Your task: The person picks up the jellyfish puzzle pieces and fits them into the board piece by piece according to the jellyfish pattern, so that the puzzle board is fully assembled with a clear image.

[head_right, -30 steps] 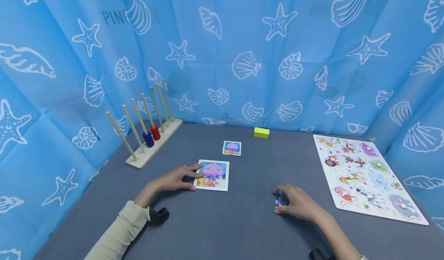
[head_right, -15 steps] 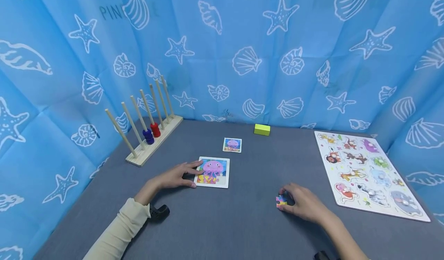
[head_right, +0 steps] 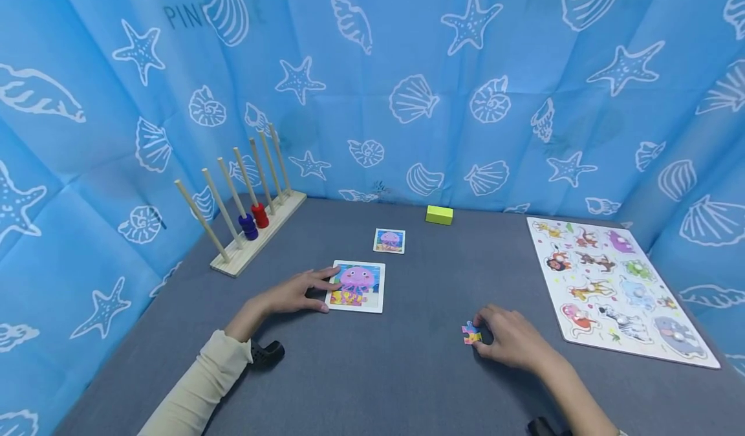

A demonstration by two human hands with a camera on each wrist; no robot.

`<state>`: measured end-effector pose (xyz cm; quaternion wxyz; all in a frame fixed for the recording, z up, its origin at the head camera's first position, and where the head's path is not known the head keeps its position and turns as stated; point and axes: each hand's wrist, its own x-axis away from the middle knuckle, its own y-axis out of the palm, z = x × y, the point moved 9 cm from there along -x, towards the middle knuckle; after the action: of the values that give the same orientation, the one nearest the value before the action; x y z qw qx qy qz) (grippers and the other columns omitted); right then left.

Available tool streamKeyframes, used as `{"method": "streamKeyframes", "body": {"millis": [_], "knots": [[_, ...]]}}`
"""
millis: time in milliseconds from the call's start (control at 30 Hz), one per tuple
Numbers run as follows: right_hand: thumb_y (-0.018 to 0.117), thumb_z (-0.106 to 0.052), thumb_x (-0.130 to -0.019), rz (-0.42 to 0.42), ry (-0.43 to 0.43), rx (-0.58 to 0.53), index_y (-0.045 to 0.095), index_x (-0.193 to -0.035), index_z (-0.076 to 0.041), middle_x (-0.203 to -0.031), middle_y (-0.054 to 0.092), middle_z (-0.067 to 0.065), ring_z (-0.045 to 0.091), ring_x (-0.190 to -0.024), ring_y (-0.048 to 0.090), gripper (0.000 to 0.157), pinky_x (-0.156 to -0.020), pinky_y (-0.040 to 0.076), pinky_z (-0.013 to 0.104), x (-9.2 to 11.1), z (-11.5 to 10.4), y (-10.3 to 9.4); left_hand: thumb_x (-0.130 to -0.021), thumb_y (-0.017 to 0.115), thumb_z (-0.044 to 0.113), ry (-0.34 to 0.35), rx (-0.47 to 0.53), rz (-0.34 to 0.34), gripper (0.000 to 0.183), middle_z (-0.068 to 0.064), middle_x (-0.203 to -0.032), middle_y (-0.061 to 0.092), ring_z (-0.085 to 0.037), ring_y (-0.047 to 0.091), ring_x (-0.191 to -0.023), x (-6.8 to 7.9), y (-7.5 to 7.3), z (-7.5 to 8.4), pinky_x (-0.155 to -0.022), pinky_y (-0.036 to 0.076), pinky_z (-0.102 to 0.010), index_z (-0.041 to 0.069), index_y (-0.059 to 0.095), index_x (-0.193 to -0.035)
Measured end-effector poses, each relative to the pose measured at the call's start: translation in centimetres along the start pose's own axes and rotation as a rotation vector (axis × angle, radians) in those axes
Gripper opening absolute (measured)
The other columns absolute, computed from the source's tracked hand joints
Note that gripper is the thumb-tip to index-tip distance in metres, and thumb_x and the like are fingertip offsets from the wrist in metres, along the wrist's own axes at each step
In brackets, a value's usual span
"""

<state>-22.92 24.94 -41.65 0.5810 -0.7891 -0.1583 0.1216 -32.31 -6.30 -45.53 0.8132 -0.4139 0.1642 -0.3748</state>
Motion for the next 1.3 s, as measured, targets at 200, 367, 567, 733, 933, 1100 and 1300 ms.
{"method": "streamKeyframes", "body": {"millis": [200, 367, 567, 733, 933, 1100, 1300], "knots": [[0.072, -0.031, -0.073, 0.005, -0.052, 0.092, 0.065, -0.086, -0.013, -0.081, 0.058, -0.008, -0.002, -0.062, 0.039, 0.023, -0.059, 0.038, 0.026, -1.0, -1.2, -0.3, -0.082, 0.067, 0.033, 0.000, -0.002, 0.000, 0.054, -0.003, -0.152, 0.025, -0.023, 0.018, -0.142, -0.1, 0.0, 0.1, -0.114, 0.010, -0.052, 0.018, 0.050, -0.132], [0.070, -0.031, -0.076, 0.021, -0.118, 0.093, 0.065, -0.087, -0.013, -0.081, 0.059, -0.007, 0.000, -0.063, 0.041, 0.022, -0.059, 0.038, 0.025, -3.1, -3.2, -0.5, -0.082, 0.067, 0.031, 0.002, -0.001, -0.008, 0.055, -0.004, -0.152, 0.025, -0.023, 0.018, -0.142, 0.0, 0.2, 0.2, -0.114, 0.010, -0.052, 0.017, 0.050, -0.132], [0.069, -0.029, -0.079, 0.047, -0.194, 0.080, 0.065, -0.092, -0.009, -0.082, 0.059, -0.003, 0.002, -0.064, 0.041, 0.025, -0.058, 0.038, 0.023, -7.2, -6.0, 0.1, -0.083, 0.067, 0.031, -0.015, -0.005, -0.011, 0.054, -0.003, -0.152, 0.025, -0.022, 0.018, -0.142, 0.0, 0.3, 0.0, -0.114, 0.010, -0.051, 0.018, 0.050, -0.132], [0.069, -0.030, -0.079, 0.069, -0.264, 0.067, 0.065, -0.092, -0.007, -0.082, 0.061, 0.000, 0.003, -0.062, 0.041, 0.027, -0.057, 0.039, 0.023, -10.3, -9.0, 1.3, -0.083, 0.066, 0.032, -0.001, -0.005, -0.003, 0.054, -0.004, -0.152, 0.025, -0.023, 0.017, -0.142, -0.1, 0.1, 0.2, -0.113, 0.010, -0.053, 0.017, 0.050, -0.132], [0.070, -0.030, -0.080, 0.075, -0.327, 0.035, 0.065, -0.092, -0.006, -0.082, 0.059, 0.000, 0.004, -0.063, 0.039, 0.027, -0.057, 0.036, 0.020, -11.8, -11.6, 2.7, -0.083, 0.066, 0.032, -0.010, -0.008, -0.010, 0.054, -0.002, -0.152, 0.024, -0.022, 0.017, -0.142, -0.1, 0.2, -0.1, -0.114, 0.010, -0.052, 0.019, 0.050, -0.133], [0.070, -0.029, -0.080, 0.025, -0.250, -0.090, 0.062, -0.096, -0.009, -0.081, 0.056, -0.001, 0.007, -0.067, 0.042, 0.027, -0.057, 0.035, 0.020, -12.2, -11.4, 3.6, -0.083, 0.066, 0.033, -0.004, 0.005, -0.008, 0.054, -0.003, -0.152, 0.024, -0.023, 0.017, -0.142, -0.2, 0.1, 0.0, -0.114, 0.009, -0.053, 0.018, 0.050, -0.133], [0.069, -0.028, -0.081, 0.002, -0.216, -0.252, 0.068, -0.111, -0.013, -0.073, 0.046, 0.001, 0.008, -0.064, 0.034, 0.033, -0.056, 0.027, 0.018, -12.4, -10.7, 4.4, -0.082, 0.067, 0.031, -0.006, 0.005, -0.013, 0.055, -0.003, -0.152, 0.024, -0.022, 0.017, -0.142, -0.2, 0.1, -0.1, -0.114, 0.009, -0.052, 0.018, 0.050, -0.133]]}}
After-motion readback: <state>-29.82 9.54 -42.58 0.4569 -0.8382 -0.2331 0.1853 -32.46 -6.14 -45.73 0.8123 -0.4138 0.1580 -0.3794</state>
